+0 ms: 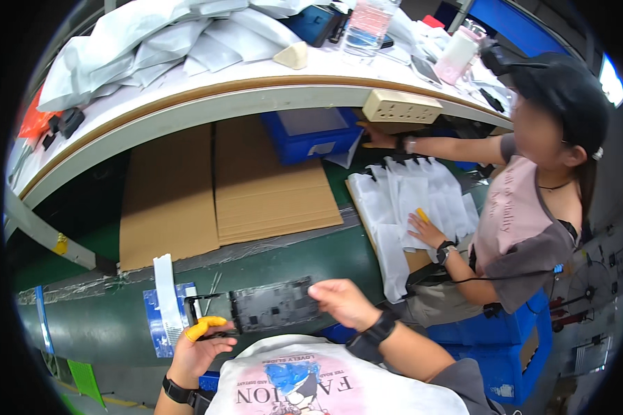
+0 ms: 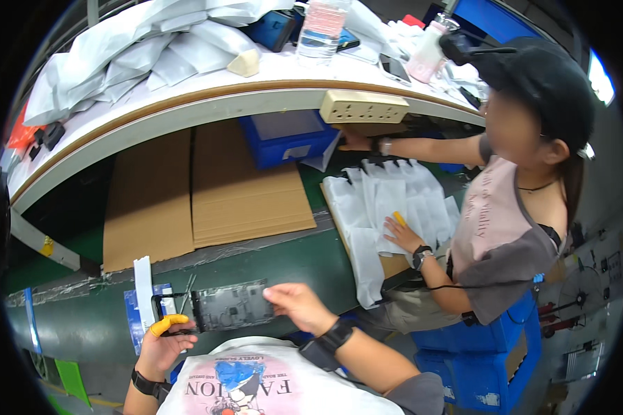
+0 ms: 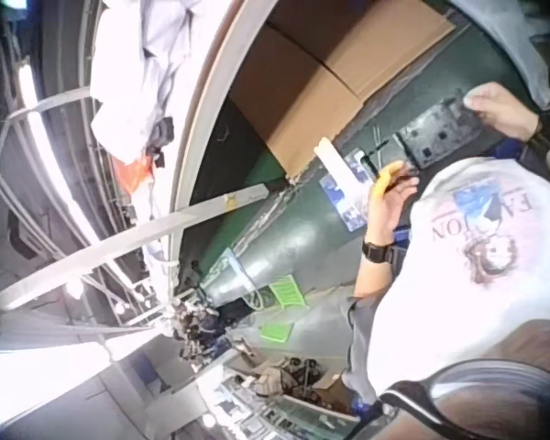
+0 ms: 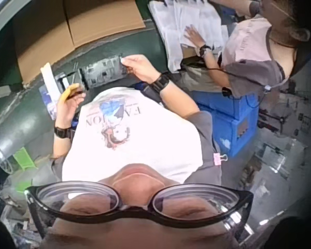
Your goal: Assembling the internal components and housing of an electronic device at a factory workstation.
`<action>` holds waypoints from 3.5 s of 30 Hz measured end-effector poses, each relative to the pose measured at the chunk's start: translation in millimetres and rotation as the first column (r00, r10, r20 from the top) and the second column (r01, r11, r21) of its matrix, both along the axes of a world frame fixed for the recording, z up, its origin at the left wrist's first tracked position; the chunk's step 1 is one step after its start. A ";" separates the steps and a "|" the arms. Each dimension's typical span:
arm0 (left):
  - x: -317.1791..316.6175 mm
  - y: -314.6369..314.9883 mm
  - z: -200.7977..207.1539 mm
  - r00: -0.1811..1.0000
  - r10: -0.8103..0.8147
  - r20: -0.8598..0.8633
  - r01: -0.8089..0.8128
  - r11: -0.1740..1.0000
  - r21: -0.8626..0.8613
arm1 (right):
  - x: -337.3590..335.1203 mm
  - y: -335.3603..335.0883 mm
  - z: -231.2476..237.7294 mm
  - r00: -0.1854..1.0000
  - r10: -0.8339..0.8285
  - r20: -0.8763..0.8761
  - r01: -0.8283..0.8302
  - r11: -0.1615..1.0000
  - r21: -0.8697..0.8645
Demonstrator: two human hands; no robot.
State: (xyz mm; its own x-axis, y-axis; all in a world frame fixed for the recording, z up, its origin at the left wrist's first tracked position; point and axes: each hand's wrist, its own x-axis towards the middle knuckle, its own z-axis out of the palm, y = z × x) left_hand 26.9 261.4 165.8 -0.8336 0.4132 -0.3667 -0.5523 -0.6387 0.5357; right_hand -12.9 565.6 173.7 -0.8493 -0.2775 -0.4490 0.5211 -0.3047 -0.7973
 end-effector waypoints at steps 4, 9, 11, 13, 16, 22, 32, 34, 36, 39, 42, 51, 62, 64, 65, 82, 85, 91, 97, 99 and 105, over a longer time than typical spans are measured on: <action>-2.8 0.4 -13.8 0.999 0.029 0.019 -0.022 0.954 -0.298 | 6.2 -9.2 -22.2 0.992 -0.125 -0.026 0.124 0.992 -0.018; 11.7 -15.3 -46.0 0.993 0.113 -0.039 -0.112 0.762 -0.638 | 11.0 47.3 -37.7 0.817 -0.562 -0.126 0.574 0.815 0.085; 15.3 -14.3 -44.3 0.994 0.108 -0.027 -0.100 0.754 -0.649 | 16.9 89.8 -54.0 0.698 -0.701 -0.147 0.711 0.703 0.022; 19.9 -12.1 -46.0 0.996 0.090 -0.028 -0.086 0.742 -0.664 | 25.5 126.3 -71.5 0.601 -0.787 -0.139 0.796 0.605 0.013; 22.8 -5.7 -47.6 0.998 0.050 -0.035 -0.060 0.720 -0.691 | 41.5 160.0 -96.7 0.515 -0.851 -0.104 0.857 0.511 0.063; 33.3 2.4 -48.4 1.000 -0.014 -0.017 -0.002 0.710 -0.704 | 79.5 214.1 -164.2 0.250 -0.964 0.089 0.955 0.261 0.143; 41.3 11.5 -41.9 0.999 -0.049 0.014 0.044 0.687 -0.726 | 59.5 273.3 -180.2 0.186 -0.982 -0.018 0.953 0.176 0.248; 49.7 9.5 -41.6 1.000 -0.016 0.020 0.025 0.662 -0.749 | 44.3 256.7 -169.4 0.147 -0.989 -0.032 0.951 0.132 0.280; 53.9 11.6 -40.2 1.000 -0.021 0.004 0.017 0.667 -0.745 | 42.6 272.4 -173.2 0.296 -0.952 0.076 0.927 0.305 0.216; 74.2 4.7 -46.9 1.000 0.019 0.010 -0.006 0.714 -0.701 | 40.6 267.9 -163.7 0.663 -0.745 0.070 0.622 0.600 0.503; 90.8 10.8 -53.9 0.996 0.060 0.058 0.003 0.672 -0.741 | 76.6 236.9 -161.8 0.713 -0.620 -0.326 0.690 0.539 0.484; 154.6 13.5 -52.0 0.966 -0.108 0.234 0.257 0.336 -0.906 | 66.6 21.0 -112.0 0.457 0.777 -0.432 -0.075 0.518 0.852; 30.2 -225.4 -197.8 0.830 0.515 -0.216 0.198 -0.632 -0.749 | -20.0 -127.0 -164.5 0.084 0.985 -0.151 0.248 0.126 0.960; 9.1 -211.4 -211.8 0.817 0.572 -0.066 0.309 -0.532 -0.789 | -22.3 -123.2 -176.7 0.098 0.991 -0.088 0.245 0.062 0.968; 9.1 -217.5 -200.2 0.802 0.593 -0.069 0.320 -0.525 -0.789 | -30.7 -136.4 -176.2 0.072 0.993 -0.090 0.245 0.070 0.967; 5.4 -224.7 -194.0 0.842 0.525 -0.128 0.259 -0.601 -0.756 | -27.7 -135.5 -189.8 0.022 0.994 0.108 0.683 -0.094 0.724; 5.9 -223.4 -193.8 0.829 0.547 -0.120 0.270 -0.578 -0.770 | -31.3 -134.5 -182.1 0.011 0.991 0.130 0.652 -0.106 0.751; 14.4 -243.0 -195.0 0.819 0.573 0.022 0.244 -0.314 -0.918 | -32.4 -149.8 -157.2 0.163 0.985 0.051 0.209 -0.085 0.974; -2.8 -291.1 -150.6 0.933 0.354 0.064 0.071 -0.007 -0.997 | -26.7 -153.5 -153.6 0.171 0.980 0.100 0.239 -0.140 0.961; -12.5 -300.1 -161.0 0.915 0.158 -0.371 -0.341 -0.189 -0.921 | -23.6 -149.8 -164.7 0.195 0.979 0.060 0.238 -0.107 0.965; -57.6 -284.3 -163.0 0.694 -0.176 -0.698 -0.717 -0.090 -0.691 | -16.2 -159.8 -164.1 0.184 0.981 0.058 0.273 -0.107 0.956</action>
State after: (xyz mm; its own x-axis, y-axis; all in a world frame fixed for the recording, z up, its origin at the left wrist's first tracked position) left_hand -30.7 -22.9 2.8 -0.8966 -0.2500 0.3654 0.1063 0.6796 0.7259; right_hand -29.1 405.9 9.7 -0.6557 -0.7320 -0.1853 -0.7404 0.6714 -0.0323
